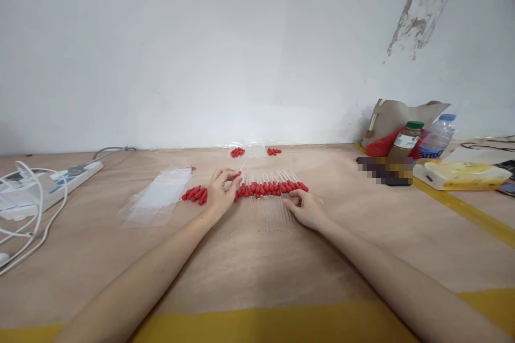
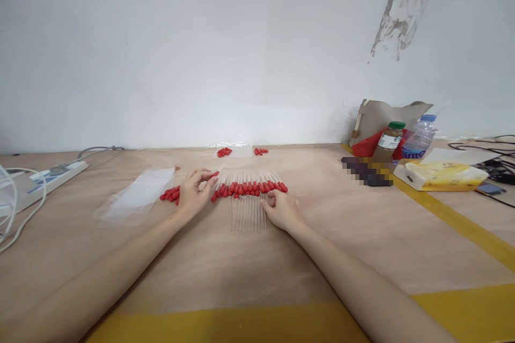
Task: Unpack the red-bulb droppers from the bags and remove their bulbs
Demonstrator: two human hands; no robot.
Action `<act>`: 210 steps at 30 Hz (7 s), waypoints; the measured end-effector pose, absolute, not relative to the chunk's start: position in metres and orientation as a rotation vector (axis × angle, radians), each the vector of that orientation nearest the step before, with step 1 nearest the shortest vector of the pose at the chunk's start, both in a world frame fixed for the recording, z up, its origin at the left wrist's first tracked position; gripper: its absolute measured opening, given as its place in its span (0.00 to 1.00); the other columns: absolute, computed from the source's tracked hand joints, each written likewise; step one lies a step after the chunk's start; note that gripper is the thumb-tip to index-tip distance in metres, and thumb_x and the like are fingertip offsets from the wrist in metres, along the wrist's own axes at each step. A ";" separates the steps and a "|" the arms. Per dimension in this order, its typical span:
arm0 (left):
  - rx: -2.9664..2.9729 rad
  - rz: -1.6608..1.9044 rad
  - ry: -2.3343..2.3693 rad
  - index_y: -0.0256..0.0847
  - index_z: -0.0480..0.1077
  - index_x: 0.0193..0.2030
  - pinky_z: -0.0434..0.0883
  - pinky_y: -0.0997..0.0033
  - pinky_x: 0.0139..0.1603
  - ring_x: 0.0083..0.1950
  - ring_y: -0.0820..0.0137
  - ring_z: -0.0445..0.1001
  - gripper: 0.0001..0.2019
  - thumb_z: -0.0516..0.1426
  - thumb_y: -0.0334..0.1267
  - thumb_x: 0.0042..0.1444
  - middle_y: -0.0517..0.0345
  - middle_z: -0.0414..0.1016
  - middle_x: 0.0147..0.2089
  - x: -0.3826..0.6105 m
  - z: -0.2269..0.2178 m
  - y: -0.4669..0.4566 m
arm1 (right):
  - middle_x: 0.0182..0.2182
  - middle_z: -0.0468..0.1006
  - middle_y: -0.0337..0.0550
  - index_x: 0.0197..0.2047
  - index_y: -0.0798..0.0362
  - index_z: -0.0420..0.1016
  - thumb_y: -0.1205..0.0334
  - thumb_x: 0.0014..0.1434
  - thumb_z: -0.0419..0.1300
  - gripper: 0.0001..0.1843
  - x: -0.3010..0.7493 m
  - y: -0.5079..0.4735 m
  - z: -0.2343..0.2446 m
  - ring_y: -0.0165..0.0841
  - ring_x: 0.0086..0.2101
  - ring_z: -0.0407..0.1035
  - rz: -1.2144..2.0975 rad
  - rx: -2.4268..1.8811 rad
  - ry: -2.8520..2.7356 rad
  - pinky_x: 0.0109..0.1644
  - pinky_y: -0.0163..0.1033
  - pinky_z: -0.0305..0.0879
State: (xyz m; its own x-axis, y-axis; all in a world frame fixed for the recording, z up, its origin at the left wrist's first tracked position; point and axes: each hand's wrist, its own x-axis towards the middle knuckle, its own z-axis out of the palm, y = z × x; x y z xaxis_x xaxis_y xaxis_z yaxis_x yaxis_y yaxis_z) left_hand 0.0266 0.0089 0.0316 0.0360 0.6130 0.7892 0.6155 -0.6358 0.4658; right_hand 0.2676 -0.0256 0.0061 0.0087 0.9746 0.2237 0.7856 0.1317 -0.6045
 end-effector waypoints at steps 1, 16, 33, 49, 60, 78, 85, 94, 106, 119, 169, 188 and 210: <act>-2.250 -1.749 -1.346 0.39 0.71 0.34 0.68 0.67 0.44 0.41 0.69 0.70 0.06 0.55 0.37 0.52 0.54 0.69 0.38 0.025 0.032 0.006 | 0.26 0.75 0.39 0.40 0.54 0.71 0.53 0.52 0.55 0.15 0.268 -0.024 0.004 0.33 0.33 0.69 0.417 -1.693 -1.797 0.39 0.38 0.57; -2.784 -1.480 -1.098 0.39 0.71 0.33 0.69 0.68 0.42 0.40 0.70 0.71 0.04 0.55 0.32 0.51 0.53 0.71 0.39 0.011 0.017 -0.052 | 0.33 0.76 0.40 0.45 0.46 0.71 0.54 0.56 0.55 0.14 0.253 -0.054 0.017 0.33 0.39 0.63 -0.228 -0.879 -2.203 0.52 0.48 0.46; -2.956 -1.002 -1.003 0.40 0.70 0.36 0.67 0.69 0.39 0.36 0.70 0.68 0.08 0.50 0.36 0.58 0.54 0.71 0.34 0.010 0.012 -0.060 | 0.17 0.68 0.34 0.30 0.49 0.73 0.62 0.58 0.52 0.10 0.242 -0.066 0.013 0.28 0.27 0.58 -0.334 -0.716 -2.253 0.51 0.45 0.44; -2.896 -1.161 -1.084 0.40 0.70 0.36 0.68 0.72 0.37 0.36 0.71 0.70 0.08 0.50 0.35 0.58 0.54 0.71 0.35 0.001 0.013 -0.062 | 0.20 0.71 0.36 0.28 0.50 0.74 0.59 0.59 0.51 0.13 0.273 -0.051 0.029 0.29 0.30 0.61 -0.107 -0.905 -2.200 0.49 0.44 0.45; -2.243 -1.683 -1.801 0.43 0.69 0.45 0.71 0.65 0.34 0.35 0.69 0.71 0.14 0.48 0.40 0.55 0.54 0.65 0.39 -0.043 0.042 -0.024 | 0.23 0.73 0.39 0.27 0.53 0.68 0.62 0.55 0.48 0.10 0.284 -0.030 0.049 0.29 0.24 0.64 0.337 -1.524 -1.970 0.28 0.32 0.53; -2.040 -1.316 -2.135 0.42 0.69 0.35 0.65 0.71 0.32 0.34 0.67 0.71 0.17 0.55 0.52 0.45 0.59 0.74 0.35 -0.098 0.034 0.000 | 0.17 0.68 0.37 0.20 0.55 0.67 0.66 0.45 0.54 0.05 0.281 -0.041 0.023 0.26 0.20 0.61 0.489 -1.692 -1.867 0.24 0.30 0.53; -2.094 -1.293 -2.237 0.41 0.71 0.34 0.66 0.72 0.33 0.36 0.67 0.72 0.19 0.56 0.54 0.43 0.58 0.75 0.35 -0.105 0.031 0.004 | 0.18 0.71 0.37 0.31 0.58 0.71 0.67 0.46 0.55 0.08 0.278 -0.034 0.017 0.27 0.20 0.62 0.530 -1.706 -1.836 0.26 0.31 0.55; -2.079 -1.414 -2.211 0.40 0.70 0.34 0.67 0.69 0.37 0.36 0.65 0.72 0.18 0.53 0.53 0.48 0.57 0.75 0.34 -0.110 0.023 0.011 | 0.19 0.71 0.38 0.32 0.57 0.74 0.63 0.49 0.55 0.10 0.274 -0.034 0.016 0.28 0.22 0.63 0.500 -1.661 -1.878 0.29 0.32 0.56; -2.249 -0.740 -1.385 0.42 0.70 0.30 0.58 0.62 0.44 0.42 0.62 0.65 0.11 0.53 0.45 0.52 0.54 0.69 0.37 -0.015 0.048 -0.030 | 0.22 0.73 0.42 0.36 0.57 0.75 0.60 0.52 0.52 0.13 0.276 -0.029 0.010 0.30 0.24 0.65 0.530 -1.592 -1.917 0.29 0.33 0.57; -2.195 -0.654 -1.570 0.40 0.68 0.27 0.56 0.61 0.42 0.42 0.62 0.65 0.11 0.52 0.44 0.52 0.52 0.69 0.38 -0.005 0.042 -0.035 | 0.23 0.73 0.43 0.34 0.58 0.73 0.60 0.56 0.49 0.14 0.279 -0.026 0.008 0.30 0.24 0.65 0.611 -1.540 -1.831 0.29 0.33 0.58; -2.853 -0.790 -0.814 0.41 0.69 0.29 0.57 0.66 0.38 0.32 0.71 0.65 0.11 0.48 0.34 0.59 0.59 0.72 0.27 0.016 0.021 -0.073 | 0.19 0.67 0.33 0.26 0.53 0.68 0.65 0.58 0.52 0.10 0.248 -0.072 0.014 0.27 0.29 0.59 -0.384 -0.638 -2.339 0.52 0.45 0.46; -2.495 -1.293 -1.551 0.42 0.69 0.46 0.67 0.65 0.43 0.42 0.67 0.67 0.13 0.48 0.35 0.57 0.54 0.65 0.38 -0.012 0.026 -0.053 | 0.19 0.69 0.37 0.30 0.56 0.71 0.63 0.52 0.51 0.09 0.299 -0.034 0.019 0.29 0.22 0.62 0.500 -1.548 -2.056 0.26 0.32 0.55; -1.876 -1.452 -2.094 0.41 0.70 0.34 0.63 0.68 0.29 0.31 0.67 0.68 0.14 0.55 0.50 0.49 0.60 0.72 0.31 -0.083 0.039 -0.014 | 0.19 0.71 0.39 0.40 0.61 0.72 0.61 0.52 0.53 0.15 0.279 -0.024 0.006 0.29 0.23 0.63 0.437 -1.608 -1.942 0.31 0.34 0.58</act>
